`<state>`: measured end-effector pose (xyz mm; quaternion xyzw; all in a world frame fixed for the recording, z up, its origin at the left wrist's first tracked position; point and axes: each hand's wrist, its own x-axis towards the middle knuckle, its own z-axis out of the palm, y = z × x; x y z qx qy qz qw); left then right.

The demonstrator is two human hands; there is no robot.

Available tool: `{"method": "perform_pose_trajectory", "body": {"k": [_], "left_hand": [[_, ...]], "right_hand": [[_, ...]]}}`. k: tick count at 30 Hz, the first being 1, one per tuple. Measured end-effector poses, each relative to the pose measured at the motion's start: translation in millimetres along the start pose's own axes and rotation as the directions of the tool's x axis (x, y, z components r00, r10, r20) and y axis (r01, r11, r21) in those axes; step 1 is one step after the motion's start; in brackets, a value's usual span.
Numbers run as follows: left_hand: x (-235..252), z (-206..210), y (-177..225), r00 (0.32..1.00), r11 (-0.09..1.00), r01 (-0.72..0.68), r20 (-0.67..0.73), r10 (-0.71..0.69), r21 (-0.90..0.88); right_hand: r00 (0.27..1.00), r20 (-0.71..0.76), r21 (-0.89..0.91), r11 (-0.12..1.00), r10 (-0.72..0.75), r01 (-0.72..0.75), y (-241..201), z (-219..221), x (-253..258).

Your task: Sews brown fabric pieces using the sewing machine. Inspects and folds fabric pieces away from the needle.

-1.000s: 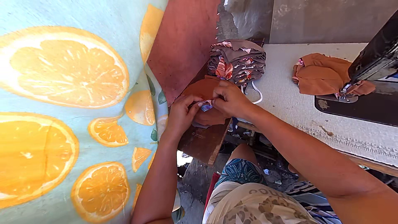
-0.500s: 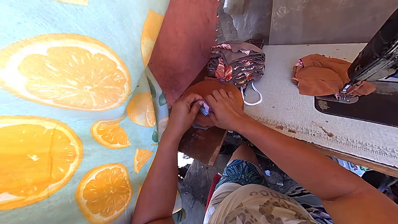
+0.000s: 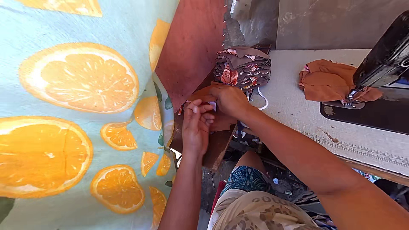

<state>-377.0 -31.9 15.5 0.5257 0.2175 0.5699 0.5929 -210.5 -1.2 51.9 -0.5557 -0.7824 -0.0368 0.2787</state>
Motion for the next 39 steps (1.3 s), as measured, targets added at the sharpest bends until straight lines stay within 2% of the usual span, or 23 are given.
{"method": "perform_pose_trajectory", "body": {"k": [2, 4, 6, 11, 16, 20, 24, 27, 30, 33, 34, 35, 36, 37, 38, 39], "left_hand": [[-8.3, 20.8, 1.4, 1.000, 0.982, 0.006, 0.004, -0.005, -0.186], [-18.2, 35.1, -4.8, 0.998, 0.976, -0.013, 0.060, 0.027, -0.220], [-26.2, 46.8, -15.7, 0.999, 0.967, 0.018, 0.041, -0.007, -0.256], [-28.5, 76.0, -35.8, 0.961, 0.899, 0.146, -0.156, -0.228, -0.413], [-20.7, 99.3, -44.5, 0.937, 0.765, 0.101, -0.197, -0.288, -0.636], [-19.1, 107.9, -52.1, 0.959, 0.672, 0.070, -0.137, -0.250, -0.737], [-27.9, 125.1, -44.7, 0.938, 0.662, 0.135, -0.119, -0.324, -0.737], [-28.5, 134.4, -50.2, 0.945, 0.646, 0.152, -0.082, -0.317, -0.748], [-19.3, 142.6, -58.3, 0.925, 0.673, 0.151, -0.136, -0.354, -0.724], [-0.9, 144.1, -55.8, 0.902, 0.708, 0.156, -0.193, -0.387, -0.689], [7.7, 141.9, -54.4, 0.918, 0.757, 0.156, -0.190, -0.348, -0.635], [14.9, 139.2, -54.0, 0.952, 0.860, 0.131, -0.179, -0.248, -0.494], [20.3, 138.5, -51.3, 0.984, 0.959, 0.072, -0.135, -0.113, -0.275], [25.0, 139.8, -45.5, 1.000, 0.998, 0.000, -0.016, -0.001, -0.067], [33.1, 141.3, -42.3, 0.979, 0.997, -0.077, 0.191, 0.075, 0.000], [46.3, 150.9, -39.6, 0.910, 0.993, -0.114, 0.400, 0.110, -0.013]], "right_hand": [[0.998, 0.047, 0.043, 0.998, 0.053, -0.055, 0.1, -13.8, 5.1], [0.993, 0.075, 0.084, 0.992, 0.090, -0.097, 0.2, -25.6, 5.0], [0.994, 0.076, 0.108, 0.990, 0.081, -0.089, 2.8, -34.0, 1.3], [0.999, 0.022, 0.180, 0.983, -0.031, 0.027, 7.3, -53.4, -17.1], [0.977, -0.102, 0.208, 0.956, -0.189, 0.207, 7.1, -73.2, -57.6], [0.940, -0.180, 0.111, 0.943, -0.290, 0.313, 9.2, -85.1, -103.3], [0.933, -0.198, -0.018, 0.953, -0.301, 0.303, 21.4, -86.0, -141.3], [0.953, -0.151, -0.051, 0.965, -0.263, 0.259, 32.9, -86.2, -171.6], [0.981, -0.086, -0.061, 0.983, -0.176, 0.171, 45.6, -94.2, -204.8], [0.991, -0.130, -0.064, 0.998, -0.023, 0.015, 59.4, -109.2, -236.4], [0.987, -0.159, -0.070, 0.997, 0.032, -0.043, 64.1, -115.4, -246.8], [0.977, -0.199, -0.075, 0.992, 0.081, -0.098, 68.9, -121.6, -256.2], [0.960, -0.252, -0.074, 0.987, 0.120, -0.143, 73.1, -127.2, -265.2], [0.940, -0.311, -0.074, 0.982, 0.143, -0.174, 77.1, -132.5, -273.4], [0.919, -0.362, -0.077, 0.977, 0.159, -0.199, 80.5, -138.1, -280.4], [0.897, -0.409, -0.084, 0.972, 0.169, -0.221, 83.1, -143.6, -286.2]]}}
